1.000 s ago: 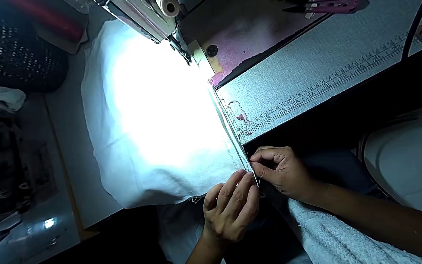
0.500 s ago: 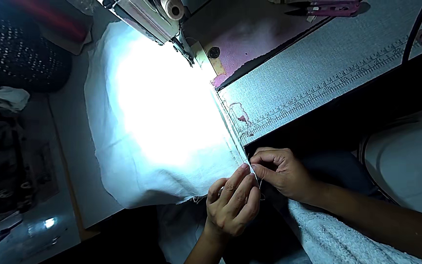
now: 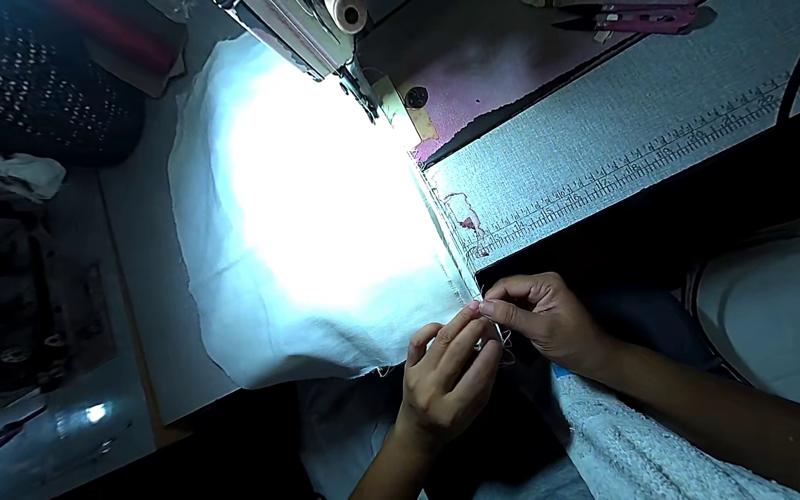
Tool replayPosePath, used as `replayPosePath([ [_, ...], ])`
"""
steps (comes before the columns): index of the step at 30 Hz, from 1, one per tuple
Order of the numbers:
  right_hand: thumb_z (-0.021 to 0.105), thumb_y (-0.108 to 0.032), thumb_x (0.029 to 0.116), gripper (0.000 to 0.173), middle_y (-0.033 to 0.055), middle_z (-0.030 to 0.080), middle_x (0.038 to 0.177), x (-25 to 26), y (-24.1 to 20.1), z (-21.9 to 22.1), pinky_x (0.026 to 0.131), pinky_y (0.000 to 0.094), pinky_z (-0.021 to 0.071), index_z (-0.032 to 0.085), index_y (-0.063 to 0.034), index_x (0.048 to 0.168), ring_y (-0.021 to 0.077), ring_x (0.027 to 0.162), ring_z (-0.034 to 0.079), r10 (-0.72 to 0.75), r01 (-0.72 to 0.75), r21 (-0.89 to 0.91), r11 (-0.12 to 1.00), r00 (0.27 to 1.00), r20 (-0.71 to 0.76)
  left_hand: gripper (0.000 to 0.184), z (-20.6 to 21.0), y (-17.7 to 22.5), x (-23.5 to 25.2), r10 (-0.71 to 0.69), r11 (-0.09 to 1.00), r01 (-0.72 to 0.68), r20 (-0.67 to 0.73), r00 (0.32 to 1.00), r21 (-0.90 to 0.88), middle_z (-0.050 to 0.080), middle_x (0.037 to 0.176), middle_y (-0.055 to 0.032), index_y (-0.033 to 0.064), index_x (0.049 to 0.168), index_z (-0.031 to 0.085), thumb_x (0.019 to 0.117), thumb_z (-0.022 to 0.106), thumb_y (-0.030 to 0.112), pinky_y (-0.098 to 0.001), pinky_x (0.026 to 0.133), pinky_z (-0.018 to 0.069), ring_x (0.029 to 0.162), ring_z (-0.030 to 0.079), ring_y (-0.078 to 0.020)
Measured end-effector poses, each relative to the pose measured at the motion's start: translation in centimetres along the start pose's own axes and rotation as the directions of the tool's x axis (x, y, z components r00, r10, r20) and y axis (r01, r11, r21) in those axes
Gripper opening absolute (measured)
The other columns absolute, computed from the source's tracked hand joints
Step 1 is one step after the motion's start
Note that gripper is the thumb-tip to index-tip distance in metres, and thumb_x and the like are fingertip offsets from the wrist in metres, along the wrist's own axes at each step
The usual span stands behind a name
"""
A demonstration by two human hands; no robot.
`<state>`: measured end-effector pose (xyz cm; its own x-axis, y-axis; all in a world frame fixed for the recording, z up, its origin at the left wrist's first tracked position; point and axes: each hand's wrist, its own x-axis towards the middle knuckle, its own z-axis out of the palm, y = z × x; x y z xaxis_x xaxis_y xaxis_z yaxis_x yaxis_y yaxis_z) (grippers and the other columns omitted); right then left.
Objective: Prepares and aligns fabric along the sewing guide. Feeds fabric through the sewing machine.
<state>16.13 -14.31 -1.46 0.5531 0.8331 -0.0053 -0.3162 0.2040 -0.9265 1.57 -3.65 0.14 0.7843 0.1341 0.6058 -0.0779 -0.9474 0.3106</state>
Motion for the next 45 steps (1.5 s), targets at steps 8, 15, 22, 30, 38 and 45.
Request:
replayPosePath([
  [8,0.066,-0.007,0.096,0.013,-0.001,0.067,0.08,-0.3,-0.2,0.1,0.067,0.015,0.0539,0.073,-0.0017,0.086,0.0008,0.074,0.063,-0.043,0.043,-0.078,0.996,0.999,0.002,0.012,-0.6,0.6,-0.3,-0.162,0.978,0.179,-0.149,0.975,0.11,0.071,0.106,-0.0028,0.0111,0.103,0.075,0.0968,0.069,0.02,-0.0288,0.097,0.0443,0.105,0.062,-0.0137],
  [15,0.065,-0.006,0.0962,0.013,-0.0001,0.067,0.082,-0.4,-0.3,0.3,0.069,0.0145,0.0545,0.074,-0.0009,0.088,0.0009,0.076,0.063,-0.043,0.045,-0.104,0.994,0.999,0.013,0.01,-1.5,1.3,0.4,-0.098,0.99,0.106,-0.085,0.992,0.095,0.074,0.109,-0.0018,0.0117,0.102,0.07,0.1016,0.062,0.016,-0.031,0.101,0.0413,0.108,0.064,-0.0125],
  [22,0.063,-0.004,0.096,0.014,0.0001,0.065,0.082,-0.3,-0.1,0.1,0.072,0.0145,0.0534,0.073,0.0006,0.087,0.0009,0.079,0.062,-0.077,0.08,-0.128,0.989,0.997,0.032,0.012,-1.1,0.5,0.6,-0.007,1.0,0.007,-0.008,1.0,0.028,0.076,0.112,-0.0061,0.0089,0.105,0.07,0.1019,0.058,0.01,-0.0328,0.101,0.0431,0.112,0.066,-0.0163],
  [30,0.062,-0.005,0.0966,0.015,-0.0003,0.065,0.083,-0.4,0.0,0.1,0.072,0.0147,0.0533,0.073,-0.0001,0.087,0.0007,0.079,0.062,-0.093,0.096,-0.142,0.985,0.995,0.029,0.013,-1.2,0.4,0.4,0.016,0.994,-0.017,0.009,1.0,0.106,0.077,0.111,-0.0043,0.0105,0.104,0.069,0.1023,0.057,0.012,-0.0321,0.1,0.0401,0.111,0.066,-0.0136],
  [38,0.058,-0.009,0.0989,0.021,-0.0016,0.063,0.081,-0.1,-0.1,0.2,0.071,0.0152,0.0509,0.072,-0.0015,0.085,0.0008,0.078,0.06,-0.093,0.097,-0.117,0.988,0.995,0.043,0.014,-0.3,0.3,0.1,-0.003,0.997,0.005,-0.015,1.0,0.082,0.077,0.11,-0.0042,0.0106,0.103,0.072,0.1012,0.058,0.011,-0.0341,0.104,0.04,0.115,0.066,-0.0143],
  [45,0.064,-0.006,0.0941,0.015,-0.0023,0.065,0.078,0.0,-0.9,0.5,0.065,0.0129,0.0512,0.072,-0.0035,0.081,-0.0015,0.071,0.06,-0.003,-0.001,-0.132,0.991,1.0,-0.028,0.026,0.2,-0.2,-0.2,-0.052,0.998,0.05,-0.093,0.994,-0.028,0.069,0.118,-0.0019,0.0133,0.114,0.056,0.0966,0.069,0.027,-0.0324,0.107,0.0442,0.117,0.064,-0.0115],
])
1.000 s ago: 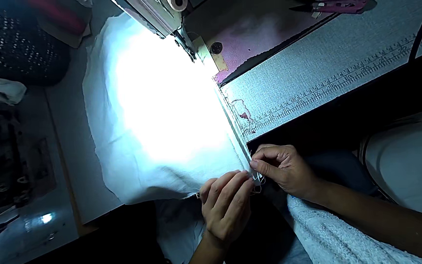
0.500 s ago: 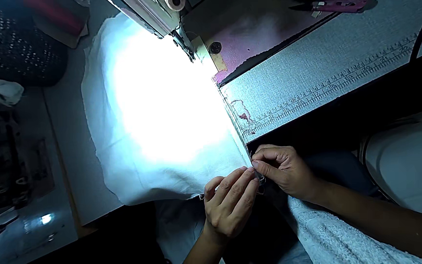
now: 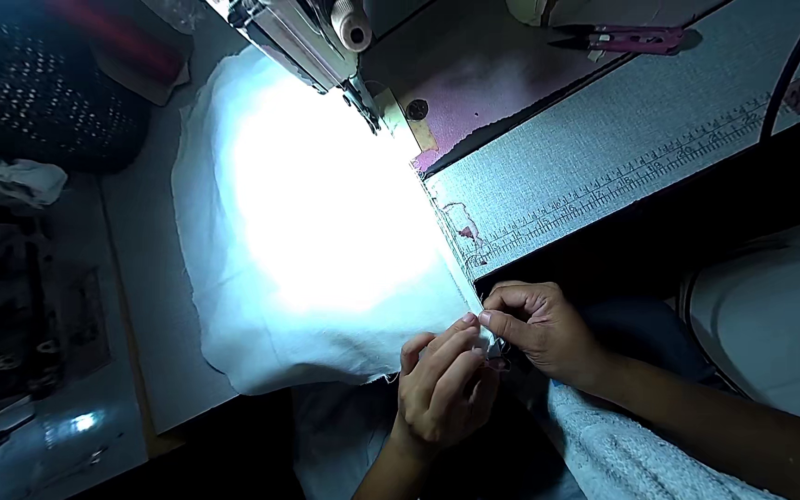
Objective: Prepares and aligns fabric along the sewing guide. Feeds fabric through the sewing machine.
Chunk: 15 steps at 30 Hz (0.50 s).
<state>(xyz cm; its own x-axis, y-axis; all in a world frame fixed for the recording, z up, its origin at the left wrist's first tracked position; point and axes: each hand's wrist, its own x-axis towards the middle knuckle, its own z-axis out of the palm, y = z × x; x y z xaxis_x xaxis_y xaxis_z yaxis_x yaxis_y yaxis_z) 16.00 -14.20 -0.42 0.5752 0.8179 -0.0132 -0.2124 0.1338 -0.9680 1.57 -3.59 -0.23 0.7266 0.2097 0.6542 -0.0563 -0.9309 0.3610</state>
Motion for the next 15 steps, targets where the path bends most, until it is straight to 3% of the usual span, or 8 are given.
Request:
replayPosePath([
  [2,0.06,-0.007,0.0962,0.019,-0.0034,0.063,0.076,-0.1,-0.6,0.2,0.063,0.0128,0.0492,0.069,-0.0043,0.08,-0.0022,0.069,0.059,0.026,-0.027,0.029,0.999,0.999,0.019,0.041,-0.2,-0.2,0.3,-0.008,0.989,0.008,-0.001,1.0,0.145,0.062,0.129,-0.0021,0.0142,0.127,0.054,0.0944,0.069,0.035,-0.0341,0.114,0.0362,0.126,0.056,-0.0132],
  [4,0.056,-0.008,0.0982,0.022,-0.0043,0.061,0.075,-0.2,-1.6,0.6,0.061,0.0121,0.0464,0.068,-0.0047,0.079,-0.0033,0.067,0.056,0.025,-0.026,0.04,0.999,0.999,0.029,0.042,-0.4,-0.4,1.0,-0.009,0.939,-0.001,0.028,1.0,0.345,0.065,0.135,-0.0072,0.0112,0.132,0.061,0.0976,0.06,0.035,-0.0382,0.119,0.0263,0.135,0.052,-0.0189],
  [6,0.055,-0.008,0.0994,0.023,-0.0042,0.06,0.075,-0.3,-2.5,1.1,0.06,0.0116,0.0453,0.067,-0.0047,0.08,-0.0034,0.068,0.055,0.002,-0.004,0.047,0.999,0.999,0.044,0.037,-0.6,-0.6,1.8,-0.011,0.894,0.0,0.021,1.0,0.448,0.069,0.133,-0.006,0.0123,0.13,0.067,0.1015,0.056,0.032,-0.0398,0.119,0.0253,0.136,0.053,-0.0194],
  [11,0.054,-0.008,0.0994,0.023,-0.0049,0.058,0.074,0.0,-3.5,1.9,0.057,0.0108,0.0423,0.065,-0.0051,0.08,-0.0043,0.065,0.052,-0.028,0.025,0.053,0.998,0.998,0.057,0.023,-1.1,-1.2,2.8,0.028,0.85,0.027,-0.096,0.995,0.526,0.076,0.118,-0.0017,0.0131,0.115,0.076,0.1019,0.059,0.021,-0.0395,0.112,0.0274,0.121,0.063,-0.0143],
  [15,0.055,-0.006,0.0969,0.021,-0.0066,0.057,0.07,-0.1,-2.1,2.1,0.055,0.011,0.0407,0.066,-0.0058,0.078,-0.0052,0.06,0.05,0.065,-0.068,0.068,0.995,0.997,0.045,0.025,-2.6,-2.5,1.9,0.008,0.794,0.019,-0.041,0.999,0.608,0.076,0.119,0.0013,0.0207,0.117,0.076,0.1029,0.055,0.02,-0.0405,0.111,0.0261,0.122,0.062,-0.014],
])
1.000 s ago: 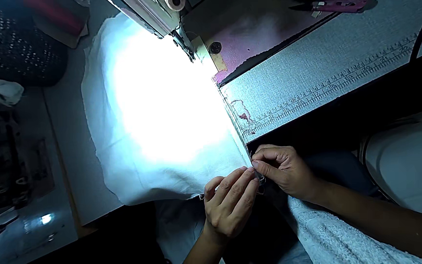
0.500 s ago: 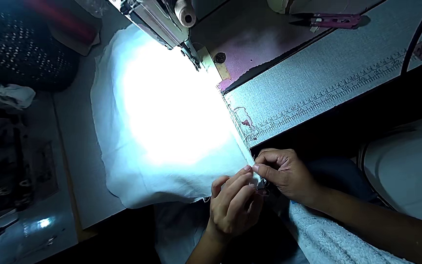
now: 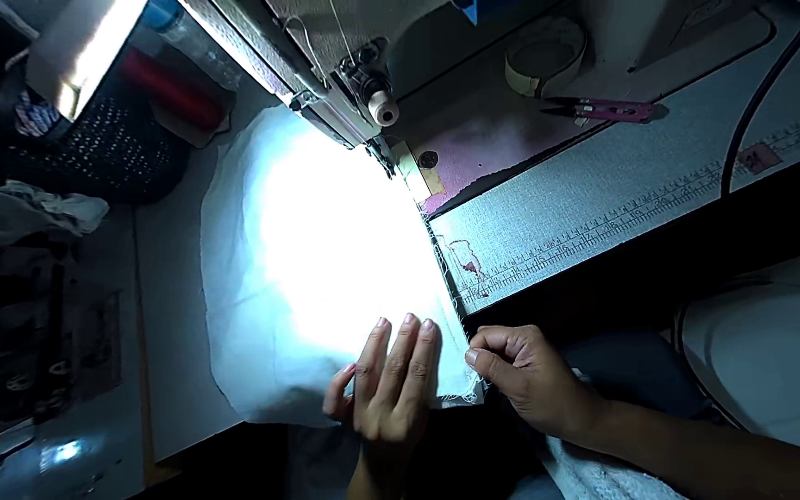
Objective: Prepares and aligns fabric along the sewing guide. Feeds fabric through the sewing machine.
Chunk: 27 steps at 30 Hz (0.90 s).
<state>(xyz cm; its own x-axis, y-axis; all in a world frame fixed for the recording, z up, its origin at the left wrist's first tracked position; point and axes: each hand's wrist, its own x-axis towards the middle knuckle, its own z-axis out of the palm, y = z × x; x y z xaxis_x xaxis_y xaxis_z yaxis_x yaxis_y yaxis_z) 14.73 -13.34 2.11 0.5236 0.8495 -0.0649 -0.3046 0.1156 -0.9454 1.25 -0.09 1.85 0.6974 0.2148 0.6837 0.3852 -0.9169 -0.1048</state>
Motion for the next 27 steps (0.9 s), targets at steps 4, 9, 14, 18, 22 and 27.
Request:
replayPosePath([
  [4,0.055,-0.005,0.0968,0.021,-0.0059,0.058,0.069,0.5,0.3,1.7,0.057,0.0134,0.043,0.065,-0.0045,0.078,-0.0043,0.061,0.052,0.026,-0.029,0.075,0.997,0.998,0.049,0.026,-1.4,-4.1,-0.9,-0.013,0.991,0.005,0.057,0.998,0.134,0.076,0.116,-0.0047,0.0162,0.116,0.076,0.1034,0.053,0.013,-0.0436,0.108,0.0305,0.117,0.065,-0.0202],
  [9,0.055,-0.004,0.0967,0.02,-0.0033,0.059,0.073,0.9,-0.6,3.2,0.059,0.0138,0.0458,0.065,-0.0031,0.079,-0.0029,0.066,0.055,-0.011,0.001,0.12,0.993,0.996,0.088,0.021,-4.0,-7.6,0.7,0.097,0.975,-0.088,-0.031,0.995,0.204,0.077,0.112,-0.0014,0.0168,0.11,0.079,0.1014,0.061,0.011,-0.0394,0.11,0.028,0.115,0.065,-0.0176],
  [14,0.056,-0.006,0.0954,0.02,-0.0056,0.059,0.07,0.0,2.0,0.6,0.057,0.0114,0.0418,0.066,-0.0042,0.078,-0.0059,0.062,0.051,0.006,-0.007,-0.046,0.999,1.0,-0.026,0.028,-2.1,-6.5,-1.8,0.133,0.991,-0.135,0.2,0.971,-0.006,0.075,0.122,-0.0033,0.0166,0.123,0.074,0.1041,0.053,0.021,-0.0411,0.109,0.0308,0.122,0.062,-0.0164],
  [18,0.056,-0.008,0.0949,0.021,-0.0035,0.06,0.073,-0.2,2.2,0.1,0.06,0.0118,0.0421,0.066,-0.0036,0.077,-0.0046,0.067,0.053,-0.047,0.04,-0.151,0.988,0.998,-0.042,0.063,-3.6,-1.7,0.5,-0.05,0.999,0.052,0.439,0.897,0.008,0.068,0.125,-0.0152,0.0093,0.125,0.066,0.0791,0.057,0.051,-0.0597,0.109,0.0261,0.128,0.057,-0.0321],
  [22,0.057,-0.01,0.0943,0.022,-0.0029,0.056,0.073,-0.4,1.5,0.6,0.061,0.0108,0.0423,0.065,-0.0045,0.075,-0.0034,0.069,0.053,-0.126,0.105,-0.253,0.962,0.99,-0.068,0.063,-1.2,1.3,0.9,0.038,0.965,0.064,0.381,0.924,-0.253,0.061,0.143,-0.0195,0.0028,0.143,0.058,0.0892,0.064,0.036,-0.0498,0.119,0.0345,0.14,0.052,-0.0316],
  [27,0.058,-0.018,0.0969,0.023,-0.0019,0.056,0.074,-0.7,0.2,0.4,0.059,0.0143,0.0434,0.067,-0.0069,0.079,0.0005,0.068,0.053,-0.209,0.16,-0.43,0.888,0.976,-0.068,0.027,0.3,1.5,0.0,0.097,0.908,-0.034,0.131,0.987,-0.418,0.074,0.119,-0.0206,-0.0023,0.12,0.072,0.1014,0.057,0.011,-0.0367,0.11,0.0492,0.121,0.068,-0.0282],
])
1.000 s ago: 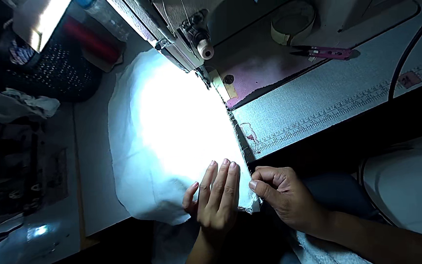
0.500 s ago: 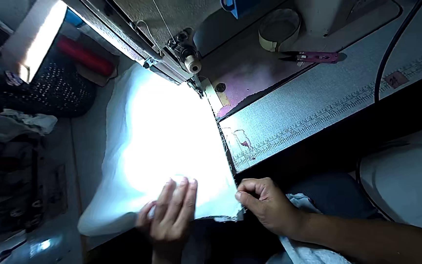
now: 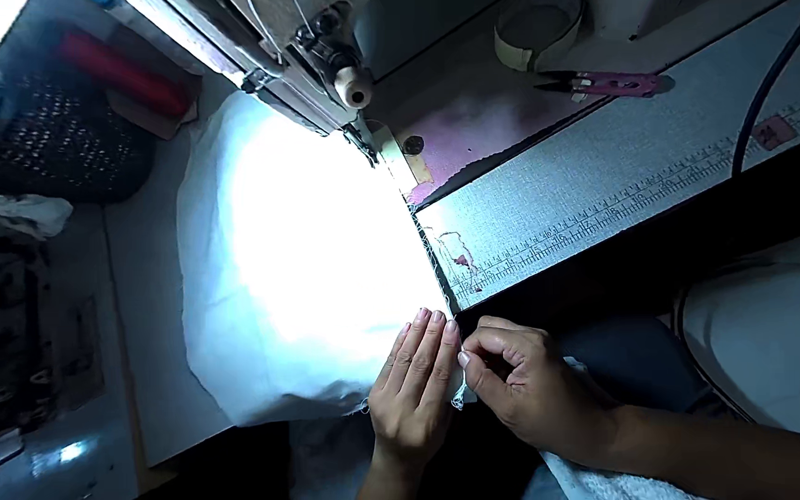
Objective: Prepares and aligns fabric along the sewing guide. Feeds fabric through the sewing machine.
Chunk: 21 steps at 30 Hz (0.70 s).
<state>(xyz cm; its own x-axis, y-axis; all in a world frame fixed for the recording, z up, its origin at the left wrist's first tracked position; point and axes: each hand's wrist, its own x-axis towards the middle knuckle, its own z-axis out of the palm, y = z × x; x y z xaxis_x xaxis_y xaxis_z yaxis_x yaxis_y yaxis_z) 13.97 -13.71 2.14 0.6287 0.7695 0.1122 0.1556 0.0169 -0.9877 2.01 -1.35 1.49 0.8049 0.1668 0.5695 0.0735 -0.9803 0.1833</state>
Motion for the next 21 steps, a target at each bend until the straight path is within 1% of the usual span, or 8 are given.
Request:
replayPosePath([
  [3,0.058,-0.017,0.0982,0.023,-0.0015,0.059,0.075,0.4,-0.1,-1.0,0.061,0.0136,0.0448,0.071,-0.0055,0.083,-0.0002,0.069,0.055,-0.013,0.013,-0.001,1.0,0.999,0.053,0.025,-0.2,0.2,0.1,-0.046,0.996,0.044,-0.025,0.999,-0.071,0.075,0.114,-0.0195,-0.0027,0.115,0.073,0.1016,0.058,0.011,-0.0358,0.108,0.0512,0.117,0.07,-0.0267],
  [5,0.058,-0.015,0.0992,0.022,-0.0008,0.064,0.079,1.1,0.2,-2.1,0.064,0.0129,0.0477,0.074,-0.0043,0.088,-0.001,0.072,0.058,-0.113,0.114,-0.045,0.992,0.993,0.019,0.024,-0.5,0.2,0.1,-0.153,0.963,0.138,-0.048,0.987,-0.231,0.076,0.114,-0.0165,-0.0026,0.114,0.073,0.1019,0.057,0.012,-0.0362,0.107,0.0529,0.119,0.07,-0.0242],
  [8,0.06,-0.011,0.0969,0.018,0.005,0.07,0.089,2.7,0.9,-3.4,0.075,0.0196,0.0537,0.076,-0.0026,0.098,0.0078,0.085,0.065,-0.388,0.342,-0.363,0.867,0.92,-0.06,0.021,-1.0,0.4,0.0,-0.311,0.838,0.23,-0.086,0.947,-0.494,0.076,0.119,-0.007,0.003,0.116,0.072,0.1035,0.058,0.013,-0.0394,0.105,0.0564,0.12,0.069,-0.0212],
  [10,0.061,-0.008,0.0948,0.019,0.0095,0.072,0.093,4.1,0.6,-3.8,0.081,0.0266,0.0553,0.076,-0.0014,0.103,0.0171,0.091,0.067,-0.488,0.418,-0.494,0.762,0.873,-0.014,0.018,-1.3,0.3,0.2,-0.403,0.753,0.264,-0.106,0.909,-0.603,0.076,0.119,0.0024,0.0125,0.114,0.075,0.1036,0.061,0.018,-0.0328,0.102,0.057,0.116,0.07,-0.0131],
  [12,0.059,-0.007,0.0953,0.022,0.0112,0.071,0.095,5.9,-0.4,-4.0,0.076,0.0322,0.056,0.076,-0.002,0.108,0.0237,0.091,0.067,-0.497,0.447,-0.553,0.703,0.865,0.067,0.016,-1.7,0.3,0.4,-0.538,0.648,0.317,-0.122,0.834,-0.692,0.077,0.111,0.0077,0.0208,0.11,0.078,0.1013,0.065,0.02,-0.0255,0.094,0.0582,0.105,0.072,-0.0058],
  [14,0.056,-0.005,0.096,0.024,0.0119,0.07,0.099,8.4,-1.2,-4.0,0.077,0.0355,0.0568,0.074,-0.0025,0.113,0.0267,0.096,0.067,-0.465,0.464,-0.545,0.698,0.873,0.148,0.014,-2.3,0.2,0.8,-0.654,0.531,0.349,-0.111,0.749,-0.772,0.078,0.106,0.0067,0.0218,0.108,0.078,0.0998,0.066,0.019,-0.0253,0.091,0.0591,0.1,0.072,-0.0056],
  [16,0.056,-0.002,0.0946,0.027,0.0144,0.07,0.105,11.7,-1.2,-3.6,0.085,0.0384,0.0567,0.073,-0.0019,0.116,0.0297,0.103,0.067,-0.499,0.535,-0.5,0.681,0.839,0.218,0.014,-2.9,0.3,1.3,-0.737,0.435,0.342,-0.11,0.667,-0.833,0.078,0.104,0.003,0.0189,0.106,0.077,0.0982,0.067,0.014,-0.0281,0.092,0.0596,0.1,0.073,-0.0087],
  [21,0.059,-0.001,0.0931,0.019,0.0109,0.072,0.103,17.2,-2.1,-2.7,0.096,0.0382,0.0515,0.075,-0.0051,0.102,0.0255,0.107,0.067,-0.628,0.738,-0.317,0.596,0.675,0.388,0.02,-3.8,0.8,3.2,-0.86,0.334,0.312,-0.153,0.486,-0.889,0.077,0.096,-0.0048,0.0068,0.103,0.069,0.0985,0.053,-0.003,-0.0309,0.088,0.0619,0.095,0.075,-0.0132],
])
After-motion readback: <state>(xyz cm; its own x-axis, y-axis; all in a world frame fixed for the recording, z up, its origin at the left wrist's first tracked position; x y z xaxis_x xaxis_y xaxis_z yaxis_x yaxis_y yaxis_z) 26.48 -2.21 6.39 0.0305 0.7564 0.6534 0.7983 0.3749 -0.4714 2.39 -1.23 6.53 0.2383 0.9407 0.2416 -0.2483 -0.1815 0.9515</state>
